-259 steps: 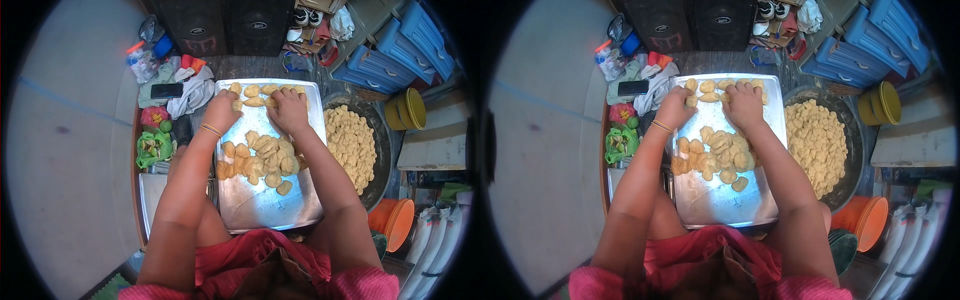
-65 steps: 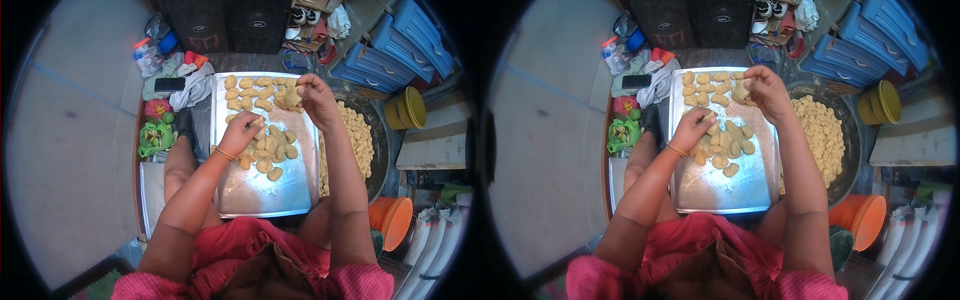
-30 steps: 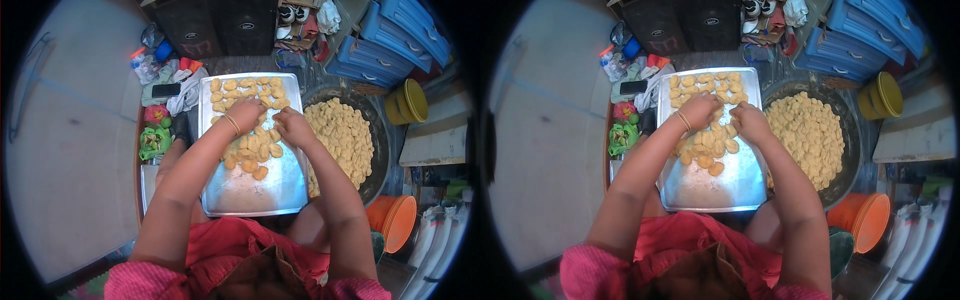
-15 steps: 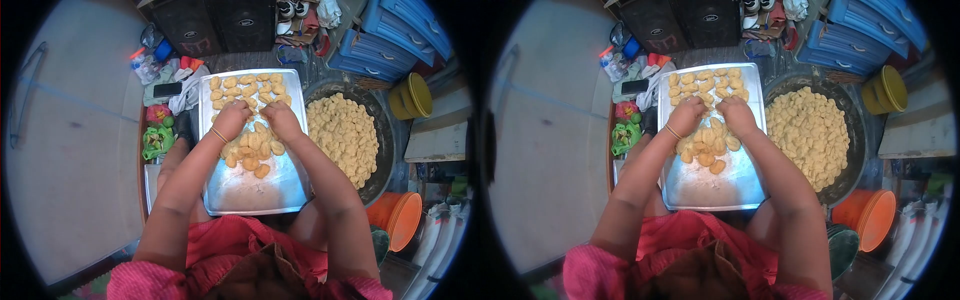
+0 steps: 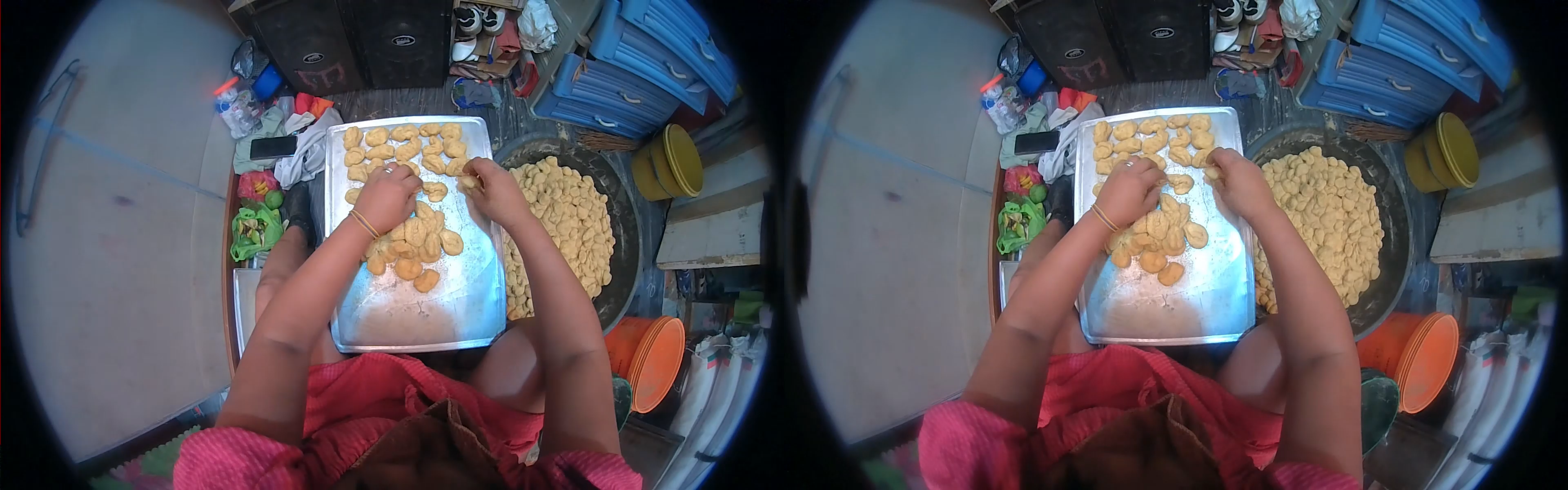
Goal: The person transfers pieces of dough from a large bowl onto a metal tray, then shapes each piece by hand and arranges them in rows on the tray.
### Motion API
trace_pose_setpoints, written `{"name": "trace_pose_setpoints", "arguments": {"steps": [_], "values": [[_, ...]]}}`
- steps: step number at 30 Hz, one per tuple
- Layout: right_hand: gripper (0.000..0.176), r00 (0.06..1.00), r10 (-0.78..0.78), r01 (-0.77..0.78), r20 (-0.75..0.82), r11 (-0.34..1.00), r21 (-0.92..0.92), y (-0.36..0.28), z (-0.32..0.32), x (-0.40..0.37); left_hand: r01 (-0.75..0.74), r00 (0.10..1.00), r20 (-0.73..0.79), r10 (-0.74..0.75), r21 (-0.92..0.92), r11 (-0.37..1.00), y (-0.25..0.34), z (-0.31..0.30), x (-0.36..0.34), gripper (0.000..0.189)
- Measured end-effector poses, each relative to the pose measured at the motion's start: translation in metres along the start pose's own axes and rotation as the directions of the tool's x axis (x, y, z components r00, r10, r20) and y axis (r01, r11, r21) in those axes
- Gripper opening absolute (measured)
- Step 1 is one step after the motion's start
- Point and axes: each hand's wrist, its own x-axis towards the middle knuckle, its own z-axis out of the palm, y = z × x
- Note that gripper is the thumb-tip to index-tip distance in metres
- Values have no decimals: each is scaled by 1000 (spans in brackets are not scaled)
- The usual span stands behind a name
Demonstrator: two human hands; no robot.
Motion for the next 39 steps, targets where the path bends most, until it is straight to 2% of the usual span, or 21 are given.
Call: {"name": "trace_pose_setpoints", "arguments": {"steps": [5, 6, 7, 11, 13, 15, 16, 17, 18, 21, 22, 23, 25, 27, 30, 31, 33, 35, 37, 38, 39], "values": [[13, 979, -201, 191, -32, 963, -188, 16, 16, -2, -124, 991, 34, 126, -74, 990, 13, 14, 24, 17], [13, 964, -263, 242, -40, 930, -276, 15, 19, -2, -102, 991, 96, 98, 32, 994, 13, 19, 29, 17], [13, 964, -262, 243, -35, 930, -275, 18, 23, -3, -84, 986, 156, 62, 137, 987, 12, 24, 32, 16], [17, 965, -254, 240, -63, 954, -178, 19, 31, -4, -75, 989, 142, 49, 182, 980, 8, 26, 36, 13], [18, 958, -279, 264, -64, 948, -176, 4, 25, -8, 14, 1000, -3, -14, -16, 1000, 12, 4, 26, 13], [24, 934, -358, 335, -6, 880, -338, -15, 13, -13, 191, 979, -44, -201, -171, 967, 18, -25, 2, 16], [24, 933, -361, 338, -7, 879, -335, -16, 16, -13, 290, 957, 72, -282, -127, 949, 18, -41, -11, 18], [27, 934, -330, 349, 138, 923, -159, -15, 21, -12, 383, 913, 184, -365, -72, 921, 18, -54, -26, 20], [30, 906, -318, 325, 281, 945, 21, -16, 27, -12, 386, 911, 182, -369, -66, 920, 17, -56, -44, 20], [38, 892, -337, 357, 300, 934, -12, -16, 56, -22, 432, 893, 206, -400, -143, 890, 16, -46, -89, 25], [39, 867, -288, 299, 406, 953, 37, -20, 51, -17, 378, 916, 199, -349, -130, 917, 18, -44, -99, 27], [39, 867, -293, 303, 404, 952, 39, -24, 43, -15, 320, 936, 191, -295, -117, 940, 17, -41, -105, 29], [38, 766, -50, 150, 641, 983, -103, -31, 26, -12, 306, 942, 207, -266, -197, 931, 15, -44, -107, 28], [39, 752, -75, 150, 655, 987, -59, -13, 21, -9, 464, 876, 342, -339, -411, 785, 14, -51, -105, 23], [34, 723, 27, -24, 691, 1000, -14, -8, 6, -5, 482, 876, 239, -419, -461, 745, 1, -48, -110, 18], [34, 719, 28, -21, 694, 1000, -19, -5, 2, -3, 484, 875, 235, -423, -466, 741, -4, -49, -111, 18], [32, 720, 79, -92, 689, 996, -18, -4, -3, -1, 457, 883, 67, -465, -347, 819, -12, -52, -110, 15], [32, 732, 134, -129, 667, 990, -58, -10, -4, 0, 491, 864, 79, -496, -346, 799, -17, -59, -110, 17], [26, 815, 131, -227, 565, 968, 104, -16, -2, -1, 514, 857, 106, -505, -251, 820, -24, -62, -117, 22], [26, 813, 130, -224, 568, 969, 100, -19, 0, -1, 530, 847, 176, -502, -203, 823, -25, -63, -122, 26], [24, 846, 136, -120, 515, 991, -64, -24, 2, -1, 533, 845, 173, -506, -204, 821, -27, -62, -124, 26]]}}
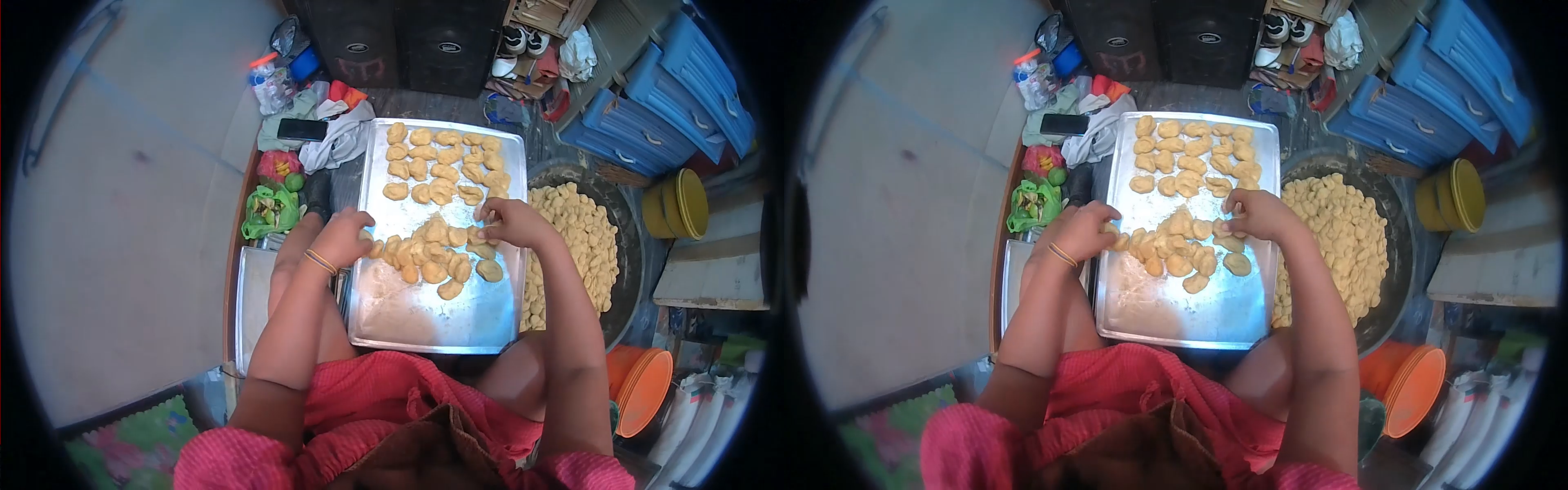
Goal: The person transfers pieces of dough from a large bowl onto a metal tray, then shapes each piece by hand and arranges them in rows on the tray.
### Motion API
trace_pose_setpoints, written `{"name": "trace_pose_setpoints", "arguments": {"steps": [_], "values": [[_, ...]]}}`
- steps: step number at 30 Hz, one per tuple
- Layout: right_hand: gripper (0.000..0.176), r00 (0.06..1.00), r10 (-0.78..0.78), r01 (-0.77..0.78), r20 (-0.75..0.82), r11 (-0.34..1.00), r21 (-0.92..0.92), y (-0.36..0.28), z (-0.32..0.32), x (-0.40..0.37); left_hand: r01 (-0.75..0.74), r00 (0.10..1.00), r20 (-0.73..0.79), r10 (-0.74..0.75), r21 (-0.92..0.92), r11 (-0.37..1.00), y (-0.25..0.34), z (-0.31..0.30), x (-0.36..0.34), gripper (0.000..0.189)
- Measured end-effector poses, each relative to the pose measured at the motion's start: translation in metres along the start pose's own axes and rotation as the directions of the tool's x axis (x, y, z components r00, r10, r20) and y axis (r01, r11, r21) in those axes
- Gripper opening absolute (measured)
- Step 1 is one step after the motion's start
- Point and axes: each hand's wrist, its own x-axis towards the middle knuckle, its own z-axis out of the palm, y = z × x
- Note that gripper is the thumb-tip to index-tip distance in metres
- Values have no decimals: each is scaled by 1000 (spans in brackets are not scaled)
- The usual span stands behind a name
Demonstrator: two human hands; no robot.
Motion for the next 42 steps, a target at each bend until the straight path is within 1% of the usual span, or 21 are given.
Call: {"name": "trace_pose_setpoints", "arguments": {"steps": [1, 2, 4, 6, 8, 9, 11, 12, 14, 16, 17, 18, 22, 24, 26, 29, 34, 36, 37, 40, 42], "values": [[25, 998, -6, -6, -63, 981, -193, -6, 2, 1, 24, 999, 39, -22, -48, 999, -2, 0, -1, 27], [25, 998, -6, -6, -59, 981, -193, -12, 5, 2, 49, 996, 81, -41, -95, 994, -4, 1, -2, 28], [29, 929, -307, 249, -208, 931, -266, -28, 14, 4, 55, 994, 105, -42, -123, 991, -6, 3, 0, 30], [28, 869, -449, 440, -209, 893, -91, -35, 38, 9, 60, 991, 126, -41, -149, 987, -4, 4, 4, 31], [29, 828, -530, 519, -184, 848, -108, -40, 61, 13, 64, 994, 97, -48, -172, 983, 1, 4, 8, 36], [29, 827, -530, 520, -186, 848, -106, -40, 60, 14, 64, 994, 98, -48, -169, 984, 1, 7, 10, 36], [26, 932, -346, 361, 110, 912, -195, -40, 51, 15, 21, 994, -85, -64, -436, 900, -1, 15, 16, 31], [26, 932, -347, 362, 110, 911, -195, -45, 44, 14, 21, 994, -86, -65, -436, 900, -3, 18, 20, 31], [23, 935, -57, 93, 349, 992, -86, -53, 28, 10, 18, 997, -65, -39, -295, 955, -6, 19, 27, 29], [26, 960, -110, 101, 258, 994, 48, -44, 34, 13, -94, 995, -47, 86, -215, 972, -9, 15, 29, 29], [25, 978, -194, 186, 74, 977, 101, -40, 37, 14, -209, 978, -21, 208, -137, 968, -10, 14, 30, 29], [23, 958, -264, 279, -115, 951, 137, -43, 39, 14, -210, 978, -21, 209, -140, 968, -10, 15, 31, 29], [20, 897, -251, 318, -364, 938, 138, -55, 73, 27, -116, 993, -36, 113, -103, 988, -7, 18, 34, 34], [19, 924, -161, 231, -348, 958, 168, -57, 85, 30, -51, 997, -62, 47, -77, 996, -2, 25, 38, 33], [19, 835, -382, 374, -395, 922, -101, -47, 98, 38, -20, 974, -226, 3, -72, 997, 0, 31, 42, 30], [26, 820, -475, 406, -319, 876, -262, -66, 96, 26, -39, 971, -236, 24, -58, 998, -1, 32, 42, 26], [34, 858, -470, 390, -208, 859, -332, -86, 127, 4, -1, 987, -162, 3, 9, 1000, 8, 25, 41, 23], [32, 926, -376, 354, 14, 856, -377, -88, 124, 3, 9, 989, -149, -2, 48, 999, 9, 24, 41, 22], [32, 926, -378, 354, 10, 856, -377, -86, 121, 5, -21, 981, -189, 39, 94, 995, 11, 25, 40, 22], [30, 893, -449, 439, -38, 885, -156, -70, 99, 10, -147, 961, -219, 171, 122, 982, 14, 25, 38, 24], [27, 976, -210, 215, -67, 848, 484, -65, 76, 10, -241, 942, -215, 258, 100, 965, 18, 24, 36, 25]]}}
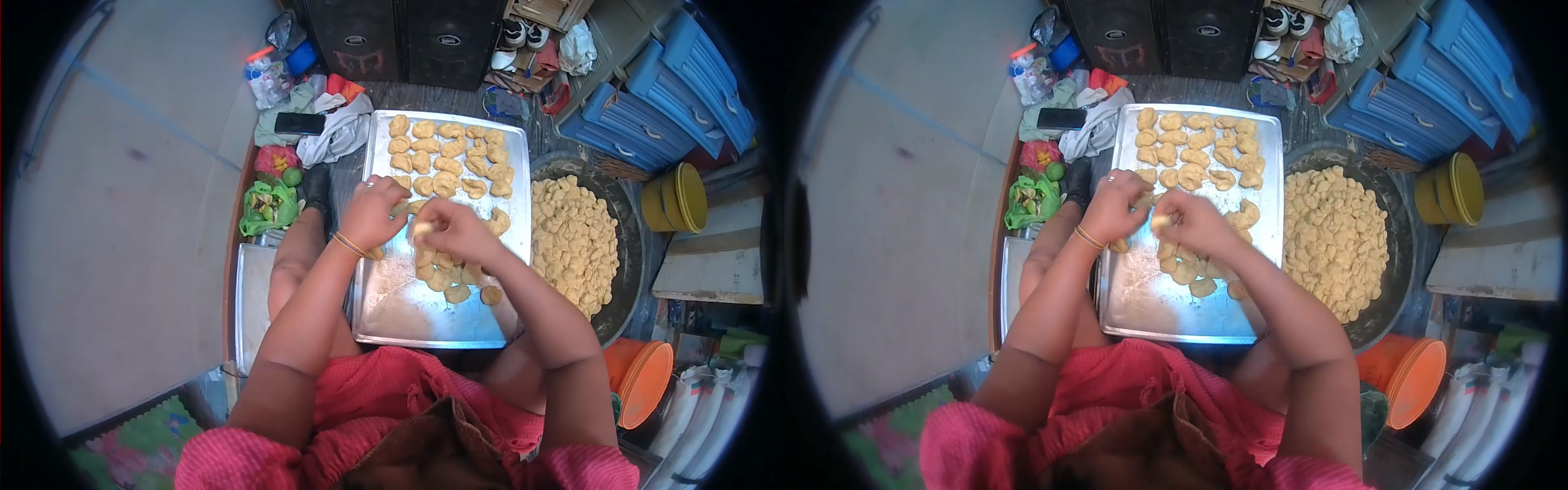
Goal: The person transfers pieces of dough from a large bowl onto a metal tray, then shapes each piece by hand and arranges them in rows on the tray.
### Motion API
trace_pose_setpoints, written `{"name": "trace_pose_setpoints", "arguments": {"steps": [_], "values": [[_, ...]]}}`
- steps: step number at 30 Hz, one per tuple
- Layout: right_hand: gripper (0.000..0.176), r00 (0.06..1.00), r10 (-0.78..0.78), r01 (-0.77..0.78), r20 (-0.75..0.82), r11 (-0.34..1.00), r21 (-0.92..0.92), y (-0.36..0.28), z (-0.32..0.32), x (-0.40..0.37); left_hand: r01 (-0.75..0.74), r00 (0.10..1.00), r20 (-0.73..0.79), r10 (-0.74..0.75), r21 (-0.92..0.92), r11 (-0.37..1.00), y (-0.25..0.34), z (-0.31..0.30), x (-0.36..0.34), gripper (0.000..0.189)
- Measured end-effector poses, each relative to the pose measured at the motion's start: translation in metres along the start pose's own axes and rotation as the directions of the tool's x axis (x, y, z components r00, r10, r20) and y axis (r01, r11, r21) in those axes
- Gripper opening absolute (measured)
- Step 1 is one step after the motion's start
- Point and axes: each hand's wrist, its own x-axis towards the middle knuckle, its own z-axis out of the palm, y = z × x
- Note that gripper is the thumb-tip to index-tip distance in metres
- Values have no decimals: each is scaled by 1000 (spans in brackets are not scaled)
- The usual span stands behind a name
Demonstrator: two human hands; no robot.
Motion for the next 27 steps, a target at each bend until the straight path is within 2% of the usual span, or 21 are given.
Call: {"name": "trace_pose_setpoints", "arguments": {"steps": [1, 2, 4, 5, 6, 7, 10, 11, 12, 13, 14, 16, 17, 18, 20, 21, 23, 24, 25, 26, 27], "values": [[27, 1000, 5, -5, 1, 1000, -2, 4, -11, 3, -65, 997, 41, 66, -11, 998, 4, -1, 0, 25], [25, 996, 41, -35, -74, 996, 81, 9, -22, 7, -131, 988, 82, 132, -24, 991, 7, 0, 0, 26], [23, 985, 83, -58, -149, 985, 164, 15, -27, 7, -140, 988, 70, 140, 8, 990, 7, 16, 0, 25], [20, 976, 16, -42, -219, 993, -115, 17, -28, 6, -120, 991, 61, 116, 63, 991, 6, 24, 0, 25], [18, 961, -69, -41, -266, 922, -384, 19, -28, 6, -98, 994, 52, 93, 118, 988, 7, 28, 1, 24], [18, 961, -69, -40, -268, 923, -382, 21, -28, 6, -100, 994, 54, 94, 120, 988, 8, 31, 2, 24], [14, 929, -348, 181, -122, 719, -671, 20, -28, 6, -79, 997, 12, 78, 116, 990, 11, 36, 3, 23], [14, 930, -345, 177, -124, 720, -671, 17, -30, 3, -79, 997, 15, 77, 140, 987, 12, 37, 4, 23], [18, 990, -75, -12, -116, 791, -612, -5, -31, -3, -78, 997, 16, 76, 163, 984, 14, 37, 5, 23], [23, 976, 200, -214, -87, 804, -555, -17, -31, -8, -79, 997, 16, 77, 159, 984, 17, 36, 6, 23], [23, 975, 202, -217, -89, 802, -556, -11, -30, -14, -86, 996, -22, 91, 166, 982, 20, 35, 5, 24], [34, 990, -34, 132, 138, 578, -805, 8, -29, -24, -97, 992, -60, 109, 173, 980, 25, 35, 6, 25], [39, 984, -95, 179, 152, 583, -793, 16, -29, -24, -175, 983, -25, 180, 136, 975, 26, 35, 6, 26], [39, 985, -96, 174, 146, 584, -793, 13, -31, -24, -253, 967, 8, 253, 96, 963, 27, 36, 6, 26], [37, 992, 118, -62, 41, 750, -658, 5, -40, -22, -271, 962, 70, 265, 98, 958, 30, 39, 6, 22], [37, 992, 120, -67, 36, 750, -659, -1, -46, -21, -281, 955, 128, 268, 101, 954, 32, 39, 6, 20], [31, 966, 205, -256, -156, 837, -483, -9, -60, -20, -277, 954, 154, 257, 122, 953, 33, 38, 7, 21], [31, 966, 208, -258, -157, 836, -485, -3, -64, -20, -270, 953, 180, 243, 146, 952, 34, 37, 7, 23], [27, 964, 8, -137, -265, 871, -472, 8, -67, -19, -271, 953, 179, 244, 144, 952, 35, 37, 7, 23], [22, 910, -188, -10, -369, 881, -473, 19, -68, -18, -262, 956, 176, 236, 141, 955, 36, 37, 7, 22], [16, 896, -251, 34, -367, 862, -505, 28, -66, -17, -254, 958, 173, 230, 138, 957, 37, 37, 7, 22]]}}
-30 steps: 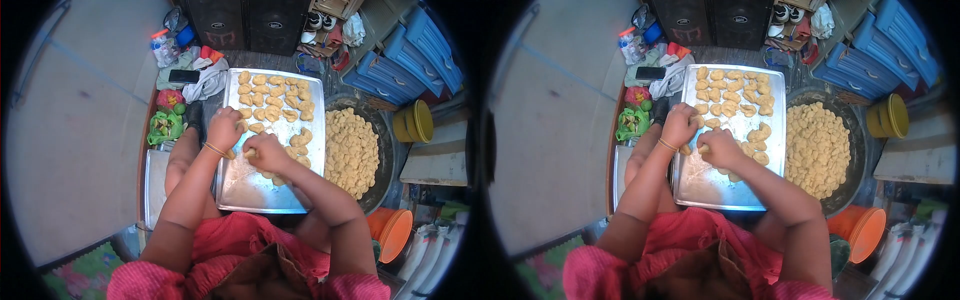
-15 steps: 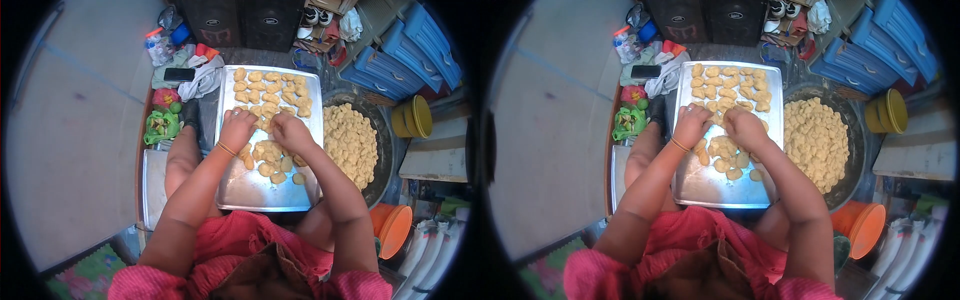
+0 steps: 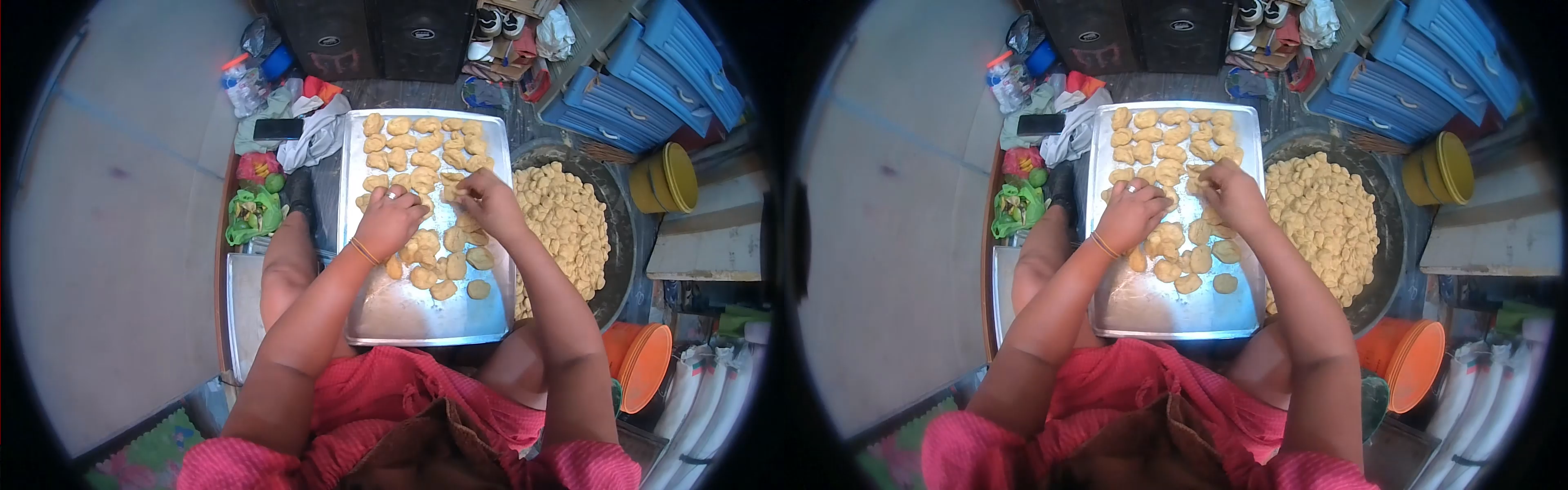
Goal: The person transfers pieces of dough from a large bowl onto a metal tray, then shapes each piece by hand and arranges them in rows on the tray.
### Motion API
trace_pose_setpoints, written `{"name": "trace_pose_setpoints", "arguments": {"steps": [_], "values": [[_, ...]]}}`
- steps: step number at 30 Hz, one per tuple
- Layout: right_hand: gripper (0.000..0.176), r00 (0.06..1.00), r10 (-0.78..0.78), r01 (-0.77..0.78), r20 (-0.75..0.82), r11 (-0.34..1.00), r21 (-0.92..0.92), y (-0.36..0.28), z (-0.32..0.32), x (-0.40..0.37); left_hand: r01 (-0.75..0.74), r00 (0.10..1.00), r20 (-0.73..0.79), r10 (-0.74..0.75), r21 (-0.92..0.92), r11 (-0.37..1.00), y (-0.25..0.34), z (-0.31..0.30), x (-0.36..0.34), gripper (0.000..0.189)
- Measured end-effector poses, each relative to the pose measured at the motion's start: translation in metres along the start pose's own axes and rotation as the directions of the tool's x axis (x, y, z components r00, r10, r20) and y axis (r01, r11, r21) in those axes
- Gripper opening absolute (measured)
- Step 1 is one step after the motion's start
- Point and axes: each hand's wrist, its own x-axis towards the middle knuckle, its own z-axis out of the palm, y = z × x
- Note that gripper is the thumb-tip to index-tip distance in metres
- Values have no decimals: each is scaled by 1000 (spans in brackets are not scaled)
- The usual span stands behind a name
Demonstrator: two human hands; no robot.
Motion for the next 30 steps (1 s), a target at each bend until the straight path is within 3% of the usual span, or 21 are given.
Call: {"name": "trace_pose_setpoints", "arguments": {"steps": [1, 3, 5, 7, 11, 13, 17, 20, 23, 25, 29, 30], "values": [[16, 1000, 1, -1, -5, 1000, 0, 7, 4, -1, -5, 1000, 0, 5, 2, 1000, 0, 1, 0, 22], [19, 967, -144, 182, 210, 968, -173, 11, 5, -1, -13, 1000, -8, 13, 20, 1000, -1, 2, 1, 21], [22, 954, -192, 249, 231, 935, -253, 7, -2, -1, -19, 999, -33, 19, 10, 1000, -1, 3, 1, 20], [22, 952, 116, -85, 284, 989, -118, 1, -8, 0, -22, 998, -59, 22, -3, 1000, -1, 5, 1, 20], [24, 967, 19, 9, 255, 994, -108, 3, -8, 0, -22, 993, -118, 21, -8, 1000, -2, 8, 0, 20], [26, 969, -107, 164, 224, 954, -250, 5, 4, -1, -32, 994, -105, 32, 3, 999, -2, 9, 0, 20], [28, 955, -40, 130, 293, 947, -293, 6, 3, 6, -22, 987, -156, 27, 33, 999, -1, 16, 3, 19], [26, 967, 12, 24, 254, 990, -138, 19, -14, 5, 1, 986, -166, 4, 30, 1000, -2, 18, 6, 17], [29, 927, 43, 0, 374, 993, -116, 26, -37, -1, 21, 986, -167, -19, 14, 1000, -2, 21, 7, 16], [32, 851, 118, -87, 512, 993, -83, 27, -43, -6, 18, 987, -163, -14, 25, 1000, -1, 20, 7, 15], [34, 912, 16, 29, 409, 994, -104, 41, -45, -7, 17, 982, -188, -13, 23, 1000, 5, 14, 9, 17], [33, 897, 190, -141, 398, 979, -151, 23, -53, -3, 9, 978, -209, -11, -13, 1000, 7, 12, 9, 17]]}}
